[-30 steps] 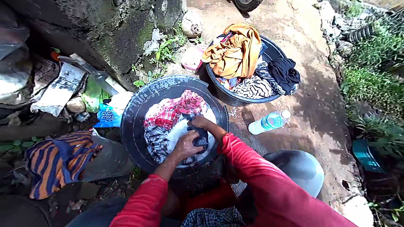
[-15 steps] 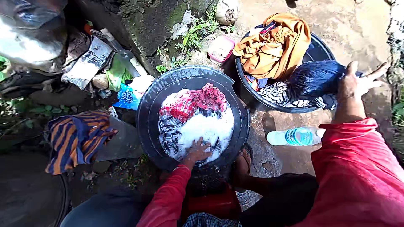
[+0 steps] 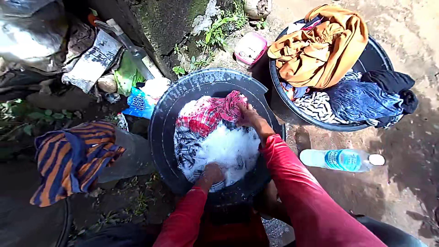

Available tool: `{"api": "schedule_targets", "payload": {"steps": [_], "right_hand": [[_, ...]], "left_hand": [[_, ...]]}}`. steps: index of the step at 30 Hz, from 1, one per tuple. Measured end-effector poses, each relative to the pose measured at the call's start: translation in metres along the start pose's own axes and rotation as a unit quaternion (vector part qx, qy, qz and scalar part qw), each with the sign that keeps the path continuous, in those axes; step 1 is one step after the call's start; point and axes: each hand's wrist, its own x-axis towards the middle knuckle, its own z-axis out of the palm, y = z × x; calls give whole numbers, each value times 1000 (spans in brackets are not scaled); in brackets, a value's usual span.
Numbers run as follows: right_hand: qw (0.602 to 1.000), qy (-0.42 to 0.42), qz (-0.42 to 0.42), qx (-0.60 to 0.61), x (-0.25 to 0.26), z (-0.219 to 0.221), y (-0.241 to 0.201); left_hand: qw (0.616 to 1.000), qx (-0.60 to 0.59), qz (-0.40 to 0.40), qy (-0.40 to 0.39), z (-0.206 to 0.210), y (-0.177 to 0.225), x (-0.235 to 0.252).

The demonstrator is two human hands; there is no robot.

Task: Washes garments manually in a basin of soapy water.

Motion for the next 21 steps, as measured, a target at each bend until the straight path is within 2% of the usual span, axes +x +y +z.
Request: {"api": "schedule_targets", "payload": {"steps": [2, 3, 4, 5, 6, 8, 9, 10, 12, 13, 14, 15, 16, 18, 19, 20, 21], "right_hand": [[999, 40, 26, 2, 8, 35, -8], [999, 29, 27, -10, 8, 42, -24], [1000, 6, 15, -24, -4, 42, -44], [999, -21, -11, -26, -24, 38, -62], [998, -50, -46, -14, -44, 34, -76], [987, -96, -109, 76, -75, 35, -94], [975, -100, -126, 156, -85, 36, -97], [954, -102, -125, 251, -93, 33, -98], [881, -100, -107, 449, -103, 20, -84], [831, -99, -111, 536, -105, 11, -71], [778, -103, -128, 606, -108, 0, -57], [747, -101, -157, 638, -110, -14, -44], [752, -79, -189, 626, -112, -29, -33], [836, 52, -215, 502, -120, -57, -24], [863, 126, -224, 435, -124, -68, -25], [855, 180, -241, 422, -128, -77, -29], [816, 213, -250, 475, -132, -85, -35]], "left_hand": [[998, -57, -21, 27, -5, -19, -5], [988, -132, -32, 67, -6, -33, -6], [959, -250, -32, 129, -5, -45, -6], [899, -391, -21, 197, -5, -52, -5], [809, -532, -4, 250, -9, -52, -5], [635, -720, 25, 278, -21, -49, -6], [568, -774, 37, 275, -27, -47, -10], [521, -810, 45, 265, -33, -43, -17], [479, -833, 121, 251, -45, -32, -38], [481, -823, 168, 249, -52, -29, -48], [509, -798, 206, 247, -59, -26, -59], [563, -754, 229, 249, -70, -25, -72], [625, -697, 242, 257, -82, -23, -86], [757, -530, 240, 298, -103, -22, -117], [799, -449, 229, 329, -113, -20, -135], [816, -380, 231, 369, -121, -20, -153], [820, -319, 237, 412, -125, -20, -168]]}}
